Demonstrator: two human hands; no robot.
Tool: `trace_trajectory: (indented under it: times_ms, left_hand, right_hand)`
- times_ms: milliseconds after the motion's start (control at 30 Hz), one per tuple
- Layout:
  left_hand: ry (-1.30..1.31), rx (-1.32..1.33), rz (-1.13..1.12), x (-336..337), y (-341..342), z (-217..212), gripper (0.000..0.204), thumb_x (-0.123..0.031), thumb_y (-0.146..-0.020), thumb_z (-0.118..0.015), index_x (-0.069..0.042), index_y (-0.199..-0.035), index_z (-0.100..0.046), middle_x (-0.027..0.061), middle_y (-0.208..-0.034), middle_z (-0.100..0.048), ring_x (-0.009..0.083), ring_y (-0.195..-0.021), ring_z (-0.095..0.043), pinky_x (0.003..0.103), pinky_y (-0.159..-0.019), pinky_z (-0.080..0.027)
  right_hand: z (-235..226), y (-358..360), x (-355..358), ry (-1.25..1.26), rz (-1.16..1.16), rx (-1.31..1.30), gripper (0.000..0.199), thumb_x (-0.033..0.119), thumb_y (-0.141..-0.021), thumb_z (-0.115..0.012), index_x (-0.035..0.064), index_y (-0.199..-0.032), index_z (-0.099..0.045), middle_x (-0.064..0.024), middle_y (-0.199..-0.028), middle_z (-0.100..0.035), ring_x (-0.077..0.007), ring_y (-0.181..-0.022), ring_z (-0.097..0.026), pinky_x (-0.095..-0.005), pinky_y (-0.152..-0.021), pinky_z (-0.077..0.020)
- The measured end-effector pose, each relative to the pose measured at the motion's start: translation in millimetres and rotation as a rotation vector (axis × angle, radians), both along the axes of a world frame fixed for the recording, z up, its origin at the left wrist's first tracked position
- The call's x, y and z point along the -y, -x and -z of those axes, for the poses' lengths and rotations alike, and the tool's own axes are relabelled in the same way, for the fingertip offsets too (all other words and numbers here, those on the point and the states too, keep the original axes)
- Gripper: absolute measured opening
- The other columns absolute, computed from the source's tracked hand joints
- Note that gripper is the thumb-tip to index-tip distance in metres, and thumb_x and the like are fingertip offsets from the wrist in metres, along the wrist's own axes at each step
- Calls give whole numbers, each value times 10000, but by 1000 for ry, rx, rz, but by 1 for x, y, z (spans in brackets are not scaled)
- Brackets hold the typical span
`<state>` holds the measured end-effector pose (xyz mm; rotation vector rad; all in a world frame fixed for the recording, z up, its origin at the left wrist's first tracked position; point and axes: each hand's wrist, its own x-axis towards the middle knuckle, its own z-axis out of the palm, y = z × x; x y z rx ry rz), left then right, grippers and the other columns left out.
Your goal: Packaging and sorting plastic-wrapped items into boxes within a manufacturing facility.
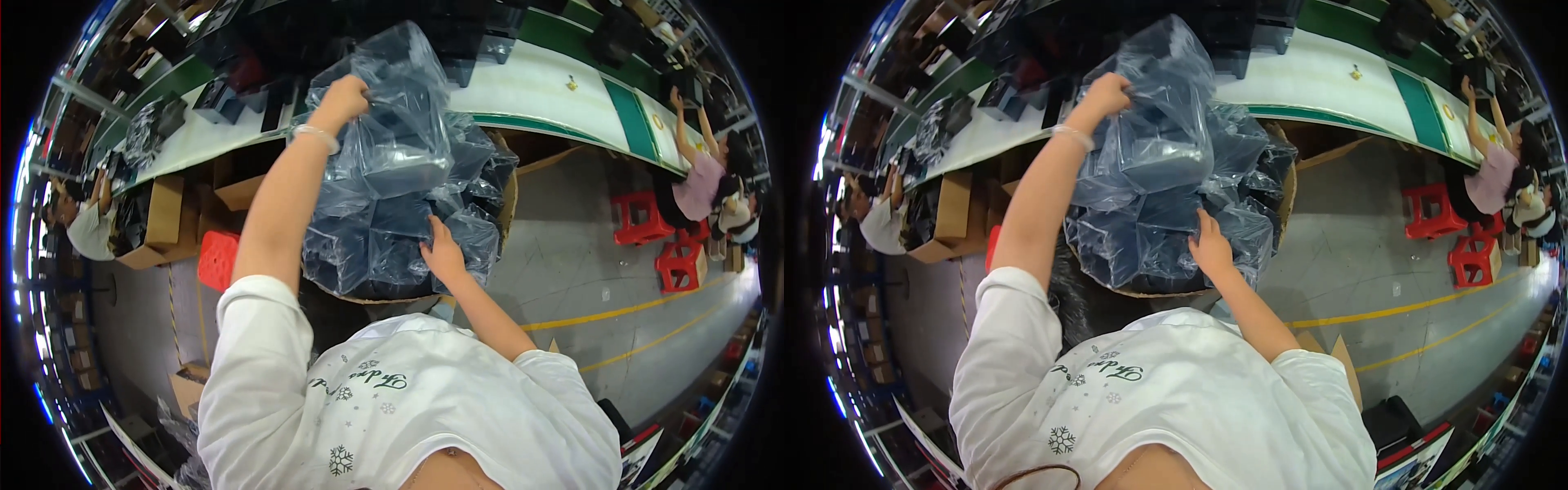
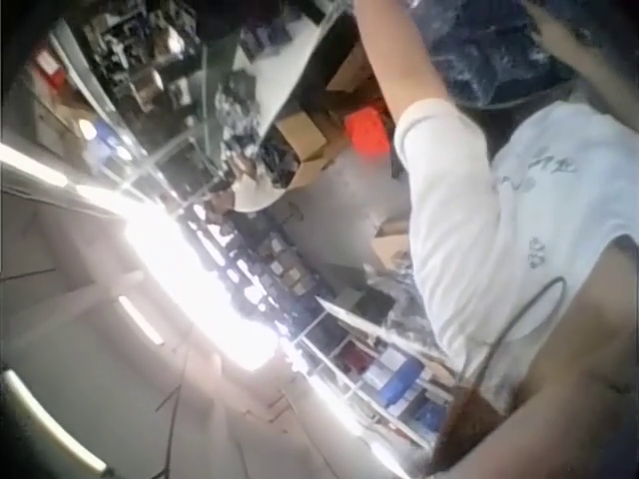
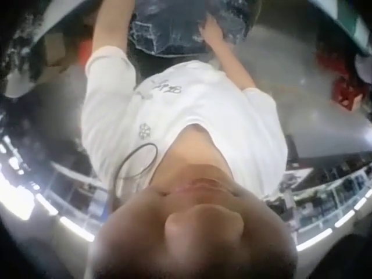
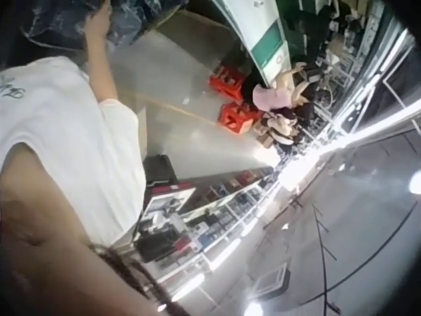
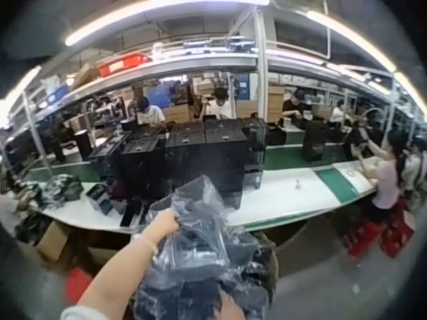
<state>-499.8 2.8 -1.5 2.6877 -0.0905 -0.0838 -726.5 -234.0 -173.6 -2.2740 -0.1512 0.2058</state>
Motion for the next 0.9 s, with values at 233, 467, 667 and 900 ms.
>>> trace_trajectory:
  times_ms: [233,467,667,900]
  left_hand:
    - [-14,-25,-103,50,8,81,867,-268,-634,-722,-165,-1369,-272,277,-1336,-276,379,-1057,-535,391,-875,-454]
    - [85,-4,2,35,49,49,785,-344,-699,-685,-161,-1361,-306,246,-1442,-95,377,-1119,-495,377,-896,-438]
    - [245,442,146,0,121,-2,376,-139,-786,-584,-77,-1153,-531,147,-1353,-353,327,-1153,-454,361,-923,-400]
    - [632,610,-421,-76,212,56,380,17,-809,-493,-2,-1187,-461,115,-1217,-456,227,-1078,-500,302,-885,-422]
  right_hand:
    - [-4,21,-4,31,13,89,691,209,-703,-669,117,-1294,-325,-180,-1297,-380,-402,-899,-574,-419,-733,-501]
    - [-26,28,5,-16,-4,5,785,309,-685,-717,152,-1330,-297,-164,-1412,-217,-386,-1106,-477,-396,-825,-470]
    - [-56,42,30,13,27,56,734,267,-724,-696,143,-1335,-309,-131,-1414,-237,-299,-988,-555,-329,-747,-495]
    - [-45,57,95,209,194,323,586,134,-712,-687,116,-1235,-423,-85,-1152,-473,-206,-703,-568,-313,-615,-474]
